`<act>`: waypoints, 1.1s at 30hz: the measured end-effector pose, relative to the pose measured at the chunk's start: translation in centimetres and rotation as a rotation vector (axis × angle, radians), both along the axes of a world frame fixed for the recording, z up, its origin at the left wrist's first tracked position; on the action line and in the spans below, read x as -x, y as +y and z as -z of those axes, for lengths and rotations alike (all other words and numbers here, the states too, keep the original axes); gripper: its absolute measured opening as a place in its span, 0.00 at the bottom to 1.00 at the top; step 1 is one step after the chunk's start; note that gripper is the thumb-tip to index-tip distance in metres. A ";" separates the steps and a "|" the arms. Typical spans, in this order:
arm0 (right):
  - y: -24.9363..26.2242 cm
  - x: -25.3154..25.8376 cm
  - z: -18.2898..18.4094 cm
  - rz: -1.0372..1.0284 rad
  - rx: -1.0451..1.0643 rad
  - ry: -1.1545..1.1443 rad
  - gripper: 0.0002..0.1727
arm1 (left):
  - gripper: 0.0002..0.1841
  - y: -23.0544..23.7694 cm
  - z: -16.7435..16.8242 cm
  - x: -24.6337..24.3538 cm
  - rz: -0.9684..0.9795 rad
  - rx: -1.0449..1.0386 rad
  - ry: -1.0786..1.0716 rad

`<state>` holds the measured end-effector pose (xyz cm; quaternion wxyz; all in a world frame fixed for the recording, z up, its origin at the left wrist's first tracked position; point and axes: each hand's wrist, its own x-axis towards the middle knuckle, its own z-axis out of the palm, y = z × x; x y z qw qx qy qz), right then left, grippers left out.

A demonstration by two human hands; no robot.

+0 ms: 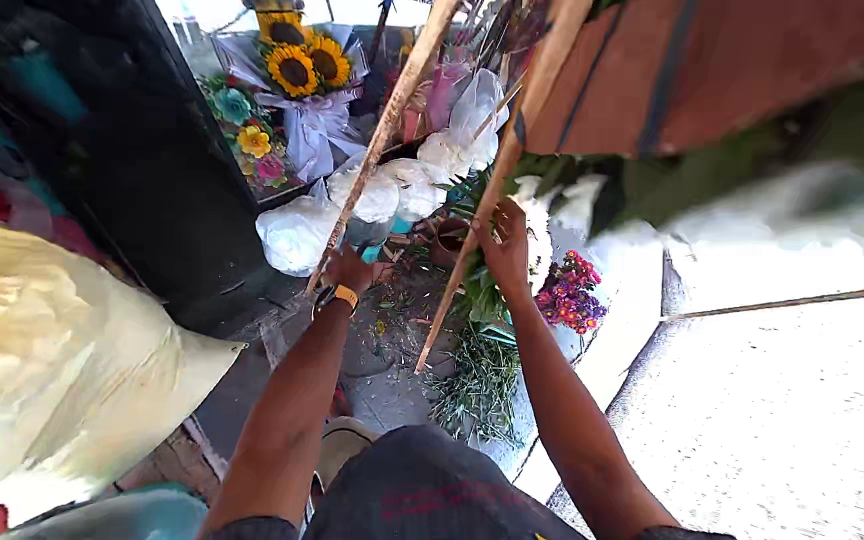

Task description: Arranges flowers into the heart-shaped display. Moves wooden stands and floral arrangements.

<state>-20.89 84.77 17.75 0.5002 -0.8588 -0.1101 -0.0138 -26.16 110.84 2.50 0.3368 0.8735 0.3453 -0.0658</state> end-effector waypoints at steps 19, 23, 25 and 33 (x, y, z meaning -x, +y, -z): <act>-46.5 18.3 27.1 0.408 -0.145 0.929 0.22 | 0.24 -26.4 18.9 13.8 0.472 0.079 0.784; -53.9 21.7 29.0 0.465 0.024 1.052 0.22 | 0.26 -33.7 20.7 1.3 0.422 0.153 0.633; -56.9 24.1 27.7 0.565 0.057 1.115 0.22 | 0.25 -38.4 20.6 -4.0 0.456 0.152 0.610; -64.9 17.9 24.3 0.812 0.047 1.175 0.20 | 0.18 -55.5 23.9 -14.8 -0.138 0.746 0.533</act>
